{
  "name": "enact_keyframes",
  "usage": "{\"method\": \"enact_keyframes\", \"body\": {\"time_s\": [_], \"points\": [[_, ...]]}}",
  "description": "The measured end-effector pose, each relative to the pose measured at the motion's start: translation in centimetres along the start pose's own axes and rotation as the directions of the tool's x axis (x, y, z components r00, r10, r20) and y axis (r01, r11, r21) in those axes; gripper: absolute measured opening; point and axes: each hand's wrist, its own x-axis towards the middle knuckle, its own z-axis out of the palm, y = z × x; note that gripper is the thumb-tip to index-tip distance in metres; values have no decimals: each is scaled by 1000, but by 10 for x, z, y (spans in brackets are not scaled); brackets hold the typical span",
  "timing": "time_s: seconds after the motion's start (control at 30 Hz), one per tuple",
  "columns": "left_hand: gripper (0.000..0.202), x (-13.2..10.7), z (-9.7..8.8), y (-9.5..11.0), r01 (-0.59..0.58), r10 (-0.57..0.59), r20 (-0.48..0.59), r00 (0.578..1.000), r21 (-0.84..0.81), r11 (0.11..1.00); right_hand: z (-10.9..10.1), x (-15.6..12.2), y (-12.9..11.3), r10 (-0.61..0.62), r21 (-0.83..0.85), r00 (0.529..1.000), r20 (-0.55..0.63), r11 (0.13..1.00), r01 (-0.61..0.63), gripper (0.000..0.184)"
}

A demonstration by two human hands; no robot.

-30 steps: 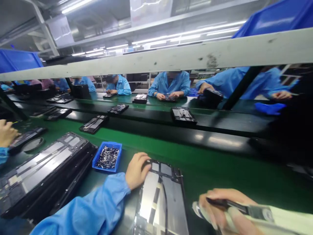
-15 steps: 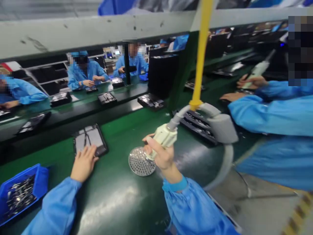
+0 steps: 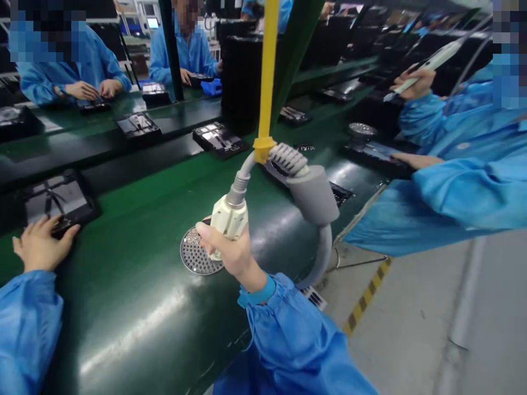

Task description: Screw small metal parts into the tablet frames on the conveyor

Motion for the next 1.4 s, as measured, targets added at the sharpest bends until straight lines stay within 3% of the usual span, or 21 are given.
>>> {"method": "enact_keyframes", "body": {"time_s": [0.2, 0.33, 0.43, 0.73, 0.93, 1.13, 1.3, 1.4], "points": [[81, -12, -2, 29, -55, 55, -51, 997, 0, 998, -6, 0, -1, 37, -42, 999, -2, 998, -37, 35], [69, -16, 5, 41, -87, 88, -23, 996, 11, 996, -5, -1, 0, 54, -60, 999, -7, 997, -54, 34], [60, -16, 8, 40, -78, 78, -6, 997, 17, 997, -5, -2, -1, 56, -72, 998, -19, 996, -57, 35], [57, -18, 3, 43, -46, 44, 46, 998, 39, 998, -6, -2, -1, 48, -98, 999, -13, 994, -49, 36], [55, -18, 4, 42, -46, 45, 44, 998, 18, 999, -8, -4, 0, 78, -131, 994, 80, 989, -67, 37], [38, -21, 8, 36, -42, 41, -24, 999, -14, 999, -9, -5, 2, 132, -195, 978, 159, 976, -100, 42], [37, -34, 3, 39, -124, 123, -24, 992, -31, 992, -9, -3, 6, 102, -192, 986, 135, 978, -75, 39], [38, -45, 0, 48, -205, 203, -34, 979, -60, 977, -4, 0, -4, 81, -101, 992, 97, 992, -71, 36]]}}
